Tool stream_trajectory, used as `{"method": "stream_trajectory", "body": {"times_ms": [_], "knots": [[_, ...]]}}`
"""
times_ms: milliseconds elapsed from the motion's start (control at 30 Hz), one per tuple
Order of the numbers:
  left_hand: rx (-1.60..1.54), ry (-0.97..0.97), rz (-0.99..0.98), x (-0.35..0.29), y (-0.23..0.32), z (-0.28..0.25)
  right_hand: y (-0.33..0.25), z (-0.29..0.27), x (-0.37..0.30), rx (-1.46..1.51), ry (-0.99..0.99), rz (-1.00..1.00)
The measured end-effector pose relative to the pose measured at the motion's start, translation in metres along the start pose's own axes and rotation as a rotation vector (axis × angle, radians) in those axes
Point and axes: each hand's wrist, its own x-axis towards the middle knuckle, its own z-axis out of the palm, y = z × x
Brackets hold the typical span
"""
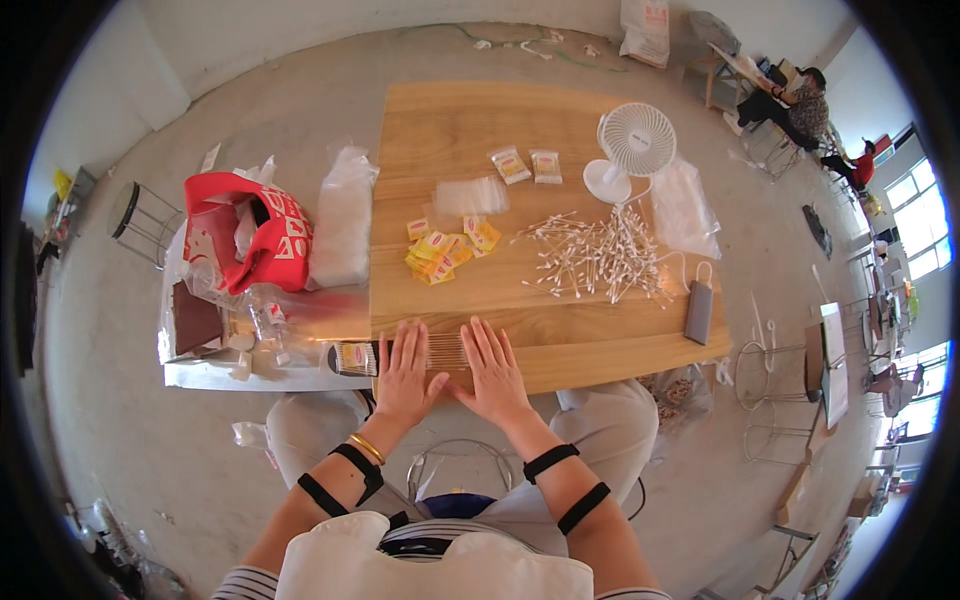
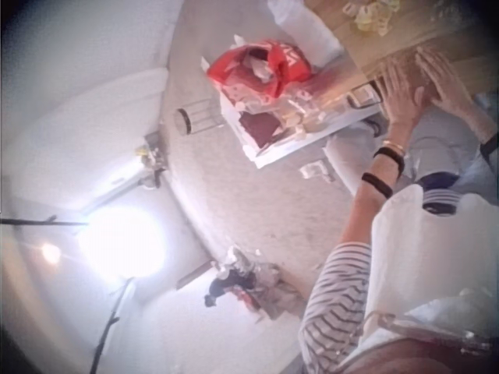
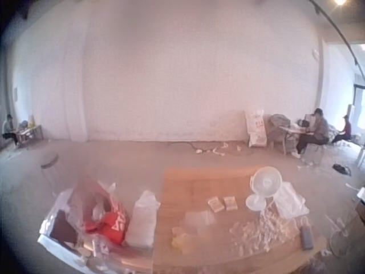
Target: Packing cotton swabs into small plastic bags.
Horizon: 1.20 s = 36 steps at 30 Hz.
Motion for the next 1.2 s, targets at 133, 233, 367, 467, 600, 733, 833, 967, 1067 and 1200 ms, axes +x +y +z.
{"method": "stream_trajectory", "body": {"times_ms": [133, 233, 367, 467, 600, 733, 833, 967, 1067, 1200], "knots": [[0.027, -0.023, -0.061, 0.001, -0.01, 0.006, -0.002, 0.014, 0.009, -0.072, 0.018, 0.027], [0.059, -0.078, -0.061, 0.004, -0.007, 0.008, -0.003, 0.029, 0.014, -0.147, 0.008, -0.012], [0.136, -0.114, -0.075, 0.005, -0.003, 0.007, -0.003, 0.032, 0.013, -0.131, 0.009, -0.008], [0.091, -0.075, -0.026, 0.007, 0.004, 0.007, -0.002, 0.033, 0.013, -0.111, 0.018, -0.006], [-0.052, -0.06, 0.048, 0.007, 0.007, 0.009, -0.002, 0.032, 0.015, -0.123, 0.014, -0.02], [-0.172, -0.025, 0.0, 0.002, 0.002, -0.015, -0.004, 0.03, 0.012, -0.086, 0.0, 0.004], [-0.286, 0.156, -0.176, -0.006, -0.033, -0.02, -0.002, 0.03, 0.012, -0.158, 0.011, 0.023], [-0.243, 0.452, -0.448, -0.021, -0.109, -0.006, -0.026, 0.04, 0.023, -0.14, -0.005, -0.009], [-0.639, 0.168, -0.798, -0.018, -0.129, 0.005, -0.047, 0.051, 0.03, -0.109, -0.019, -0.03], [-0.694, 0.193, -0.951, -0.01, -0.134, 0.024, -0.061, 0.06, 0.032, -0.109, 0.015, -0.064]]}}
